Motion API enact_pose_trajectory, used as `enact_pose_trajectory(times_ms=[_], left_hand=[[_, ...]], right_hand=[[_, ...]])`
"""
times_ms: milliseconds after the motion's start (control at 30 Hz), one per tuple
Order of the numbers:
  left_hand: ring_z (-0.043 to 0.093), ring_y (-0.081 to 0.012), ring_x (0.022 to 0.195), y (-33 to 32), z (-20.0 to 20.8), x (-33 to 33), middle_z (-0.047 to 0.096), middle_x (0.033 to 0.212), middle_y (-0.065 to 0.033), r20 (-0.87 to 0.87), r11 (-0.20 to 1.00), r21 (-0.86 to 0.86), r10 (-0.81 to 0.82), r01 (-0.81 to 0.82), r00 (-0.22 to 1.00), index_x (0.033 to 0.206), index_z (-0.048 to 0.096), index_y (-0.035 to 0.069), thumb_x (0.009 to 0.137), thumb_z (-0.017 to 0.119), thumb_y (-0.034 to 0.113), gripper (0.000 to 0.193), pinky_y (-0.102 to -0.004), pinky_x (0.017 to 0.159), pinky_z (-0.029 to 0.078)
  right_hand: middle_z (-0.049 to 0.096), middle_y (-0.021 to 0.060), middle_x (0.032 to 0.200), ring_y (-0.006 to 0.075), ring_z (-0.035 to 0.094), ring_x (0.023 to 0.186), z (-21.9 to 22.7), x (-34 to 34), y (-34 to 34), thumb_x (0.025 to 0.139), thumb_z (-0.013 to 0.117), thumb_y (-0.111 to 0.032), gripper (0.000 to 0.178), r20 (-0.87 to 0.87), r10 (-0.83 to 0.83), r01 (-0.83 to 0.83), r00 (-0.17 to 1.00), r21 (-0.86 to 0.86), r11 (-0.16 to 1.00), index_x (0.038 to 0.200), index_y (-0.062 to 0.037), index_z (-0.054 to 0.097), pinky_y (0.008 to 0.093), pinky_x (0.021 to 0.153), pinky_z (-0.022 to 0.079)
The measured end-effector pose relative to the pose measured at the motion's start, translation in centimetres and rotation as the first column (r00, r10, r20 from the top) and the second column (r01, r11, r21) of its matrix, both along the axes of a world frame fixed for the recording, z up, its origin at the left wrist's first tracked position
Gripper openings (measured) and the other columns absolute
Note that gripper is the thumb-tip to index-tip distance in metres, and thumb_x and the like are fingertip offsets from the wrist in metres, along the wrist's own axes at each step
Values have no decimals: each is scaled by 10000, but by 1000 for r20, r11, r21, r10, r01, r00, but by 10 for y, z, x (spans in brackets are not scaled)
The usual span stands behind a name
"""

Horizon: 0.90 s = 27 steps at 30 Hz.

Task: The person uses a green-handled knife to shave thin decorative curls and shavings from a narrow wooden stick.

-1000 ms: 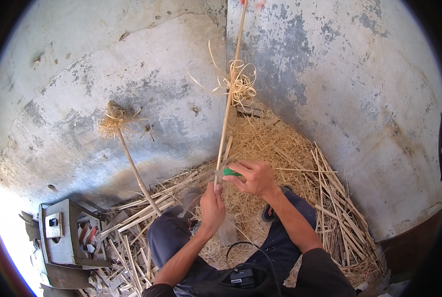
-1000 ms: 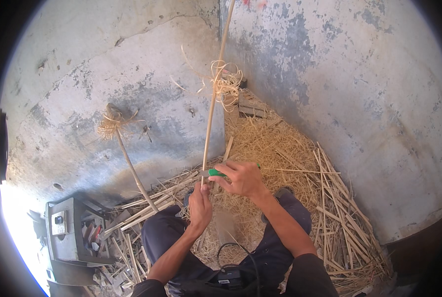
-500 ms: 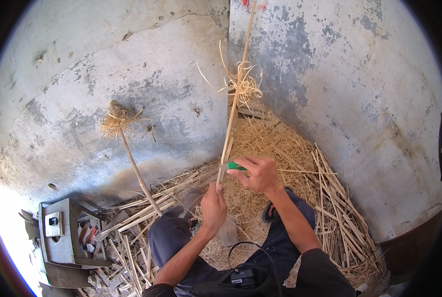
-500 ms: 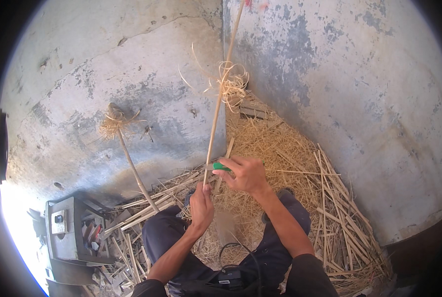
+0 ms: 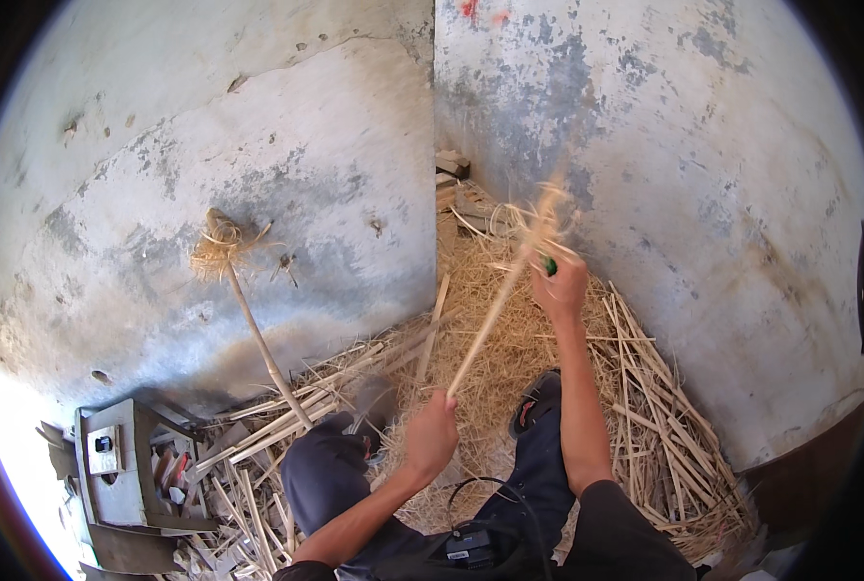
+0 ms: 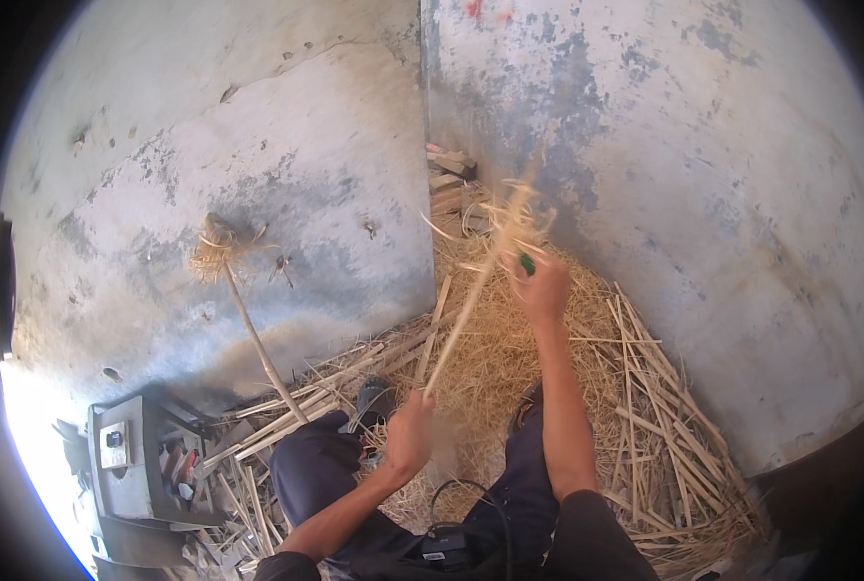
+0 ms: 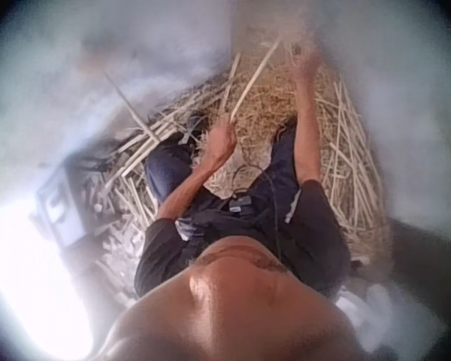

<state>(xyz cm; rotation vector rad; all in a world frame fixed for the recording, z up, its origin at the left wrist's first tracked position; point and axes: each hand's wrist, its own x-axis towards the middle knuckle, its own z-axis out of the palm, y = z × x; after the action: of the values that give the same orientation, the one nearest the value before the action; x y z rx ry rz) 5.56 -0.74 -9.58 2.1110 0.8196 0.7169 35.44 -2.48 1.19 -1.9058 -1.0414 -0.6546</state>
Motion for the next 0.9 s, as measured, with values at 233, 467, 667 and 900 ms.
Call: enact_pose_trajectory(times_ms=[233, 467, 667, 900], left_hand=[[637, -446, 686, 6, 16, 3, 624, 750, -230, 79, 970, -224, -81, 97, 994, 1079, 608, 36, 1160, 425, 265, 304, -544, 650, 463], [412, -56, 615, 27, 21, 6, 451, 754, 45, 333, 844, -498, -28, 201, 943, 1107, 622, 43, 1187, 380, 417, 453, -265, 551, 355], [357, -52, 596, 35, 21, 5, 380, 766, 65, 472, 660, -633, -85, 404, 878, 1189, 598, 31, 1183, 378, 472, 493, -248, 532, 337], [399, -49, 597, 36, 26, 7, 375, 767, 64, 534, 594, -622, -155, 510, 831, 1223, 594, -4, 1192, 374, 443, 499, -232, 551, 355]], right_hand=[[649, 62, 668, 193, 595, 571, 13, -13, -17, 990, 693, -610, 557, -268, 41, -61, 963, -67, 996, 1070, -70, 802, 372, 550, 450], [648, 22, 687, 151, 575, 602, 10, -27, -24, 985, 750, -505, 446, -332, 173, -218, 927, -104, 970, 1087, -73, 793, 328, 590, 426], [638, -47, 774, 67, 497, 651, 7, -56, -14, 996, 771, -383, 345, -563, 464, -499, 684, 104, 861, 1183, -94, 784, 288, 600, 383], [640, -56, 857, 18, 492, 714, 5, -82, -4, 1023, 752, -171, 282, -675, 570, -634, 468, 193, 749, 1268, -32, 731, 240, 625, 388]])
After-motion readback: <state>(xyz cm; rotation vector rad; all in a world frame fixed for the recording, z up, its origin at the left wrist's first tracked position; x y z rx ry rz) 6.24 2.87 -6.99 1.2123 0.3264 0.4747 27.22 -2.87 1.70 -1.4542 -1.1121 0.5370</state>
